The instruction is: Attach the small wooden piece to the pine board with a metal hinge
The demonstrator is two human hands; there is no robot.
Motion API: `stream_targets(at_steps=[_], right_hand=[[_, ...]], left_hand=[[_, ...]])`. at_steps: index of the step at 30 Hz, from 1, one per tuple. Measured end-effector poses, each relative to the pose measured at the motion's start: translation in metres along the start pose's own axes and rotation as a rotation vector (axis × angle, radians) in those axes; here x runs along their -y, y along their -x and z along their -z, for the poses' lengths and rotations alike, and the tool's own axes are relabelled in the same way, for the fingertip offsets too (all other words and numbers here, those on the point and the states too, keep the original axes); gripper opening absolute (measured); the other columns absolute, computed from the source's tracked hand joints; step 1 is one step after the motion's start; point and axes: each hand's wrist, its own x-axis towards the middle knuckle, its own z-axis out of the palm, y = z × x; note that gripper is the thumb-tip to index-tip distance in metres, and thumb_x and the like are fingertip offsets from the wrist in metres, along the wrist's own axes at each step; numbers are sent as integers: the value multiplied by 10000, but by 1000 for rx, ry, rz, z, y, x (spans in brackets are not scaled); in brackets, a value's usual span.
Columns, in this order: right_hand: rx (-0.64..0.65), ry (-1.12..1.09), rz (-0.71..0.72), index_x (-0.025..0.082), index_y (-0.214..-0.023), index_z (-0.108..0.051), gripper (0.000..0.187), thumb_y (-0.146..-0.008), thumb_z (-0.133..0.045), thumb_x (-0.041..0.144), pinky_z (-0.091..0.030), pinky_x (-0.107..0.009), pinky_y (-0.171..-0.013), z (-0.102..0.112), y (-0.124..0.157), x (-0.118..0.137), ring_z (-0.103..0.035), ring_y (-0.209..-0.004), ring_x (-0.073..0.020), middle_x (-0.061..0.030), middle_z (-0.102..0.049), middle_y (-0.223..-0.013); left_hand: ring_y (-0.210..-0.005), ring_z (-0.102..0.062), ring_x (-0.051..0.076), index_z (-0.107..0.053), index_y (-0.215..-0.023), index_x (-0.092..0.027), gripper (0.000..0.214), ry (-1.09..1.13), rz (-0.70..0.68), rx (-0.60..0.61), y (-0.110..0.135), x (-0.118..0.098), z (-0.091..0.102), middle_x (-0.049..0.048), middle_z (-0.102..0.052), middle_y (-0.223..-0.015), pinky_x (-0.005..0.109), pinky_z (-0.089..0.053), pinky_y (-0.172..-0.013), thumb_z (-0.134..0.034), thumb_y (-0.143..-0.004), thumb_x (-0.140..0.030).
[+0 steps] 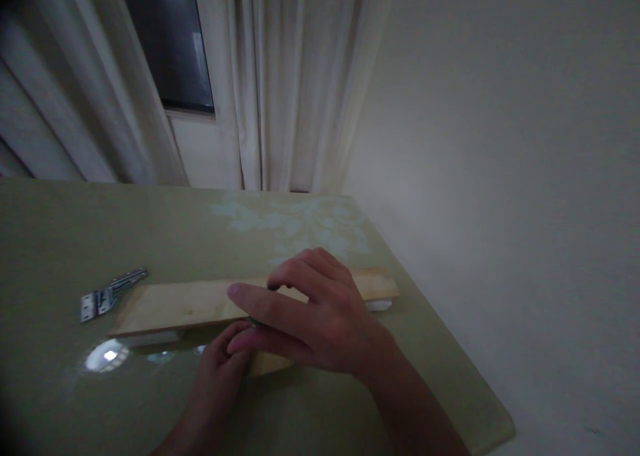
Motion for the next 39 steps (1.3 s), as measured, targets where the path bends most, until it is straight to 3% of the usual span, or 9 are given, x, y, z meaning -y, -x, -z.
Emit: stream_targets(at_steps=[4, 8, 12, 16, 20, 24, 32, 36, 39], right_hand=[[136, -134, -27, 122, -1408, -658, 366, -1078, -575, 257, -573, -362, -960, 2, 0, 0, -683, -1131, -208, -132, -725, -1275], [25, 28, 5, 201, -1234, -764, 312, -992, -744, 397, -574, -348, -851, 3, 1, 1, -674, -902, -184, -59, -740, -979], [176, -162, -60, 136, -1456, -616, 400, -1070, -542, 211, -570, -363, -987, 5, 0, 0, -671, -1177, -207, -134, -698, -1324], [56, -15, -21, 190, -1265, -742, 321, -991, -742, 357, -577, -346, -865, 5, 0, -1, -682, -924, -191, -66, -734, -1015], [178, -141, -68, 127, -1461, -606, 412, -1068, -563, 242, -578, -358, -969, 6, 0, -1, -688, -1153, -215, -139, -708, -1290], [64, 23, -18, 190, -1279, -727, 333, -995, -729, 365, -585, -344, -818, 5, 0, -1, -689, -870, -188, -49, -721, -954], [61, 33, 41, 188, -1259, -728, 348, -982, -749, 398, -577, -345, -814, 3, -1, -2, -680, -844, -181, -45, -757, -936], [167, -57, 8, 112, -1438, -596, 422, -1048, -599, 273, -574, -380, -963, 2, -1, -1, -692, -1128, -218, -125, -752, -1257], [88, 36, 31, 180, -1331, -686, 351, -1021, -695, 346, -572, -331, -797, 2, -1, -2, -693, -864, -175, -52, -770, -974]], left_hand=[[-695, -726, 240, -766, -793, -184, 430, -1, 2, 3, -1, 3, 1, 63, -799, -747, 288, -583, -656, -883, -691, -585], [-751, -748, 262, -780, -853, -180, 421, -8, 11, 7, -1, 8, 3, 74, -817, -807, 291, -585, -657, -876, -717, -567], [-753, -750, 254, -781, -866, -180, 420, 2, 10, 8, 0, 10, 4, 73, -822, -824, 285, -582, -664, -871, -731, -568], [-736, -740, 253, -780, -840, -175, 433, 11, 19, 10, 0, 7, 3, 67, -812, -779, 279, -571, -647, -889, -689, -566], [-725, -742, 256, -772, -829, -185, 458, 23, 41, 3, 1, 4, 1, 66, -816, -791, 296, -585, -660, -883, -677, -602], [-705, -739, 256, -766, -812, -179, 475, 21, 39, 6, 0, 4, 0, 67, -807, -758, 294, -578, -638, -887, -661, -613], [-693, -726, 229, -779, -813, -184, 395, 50, 7, 23, 0, 5, 1, 49, -800, -749, 270, -567, -635, -911, -676, -529], [-705, -727, 227, -781, -826, -190, 383, 56, 21, 13, 0, 7, 2, 51, -809, -778, 272, -570, -652, -890, -713, -538], [-726, -734, 237, -784, -847, -193, 368, 30, 7, 24, -1, 9, 3, 54, -812, -791, 274, -568, -651, -882, -725, -527]])
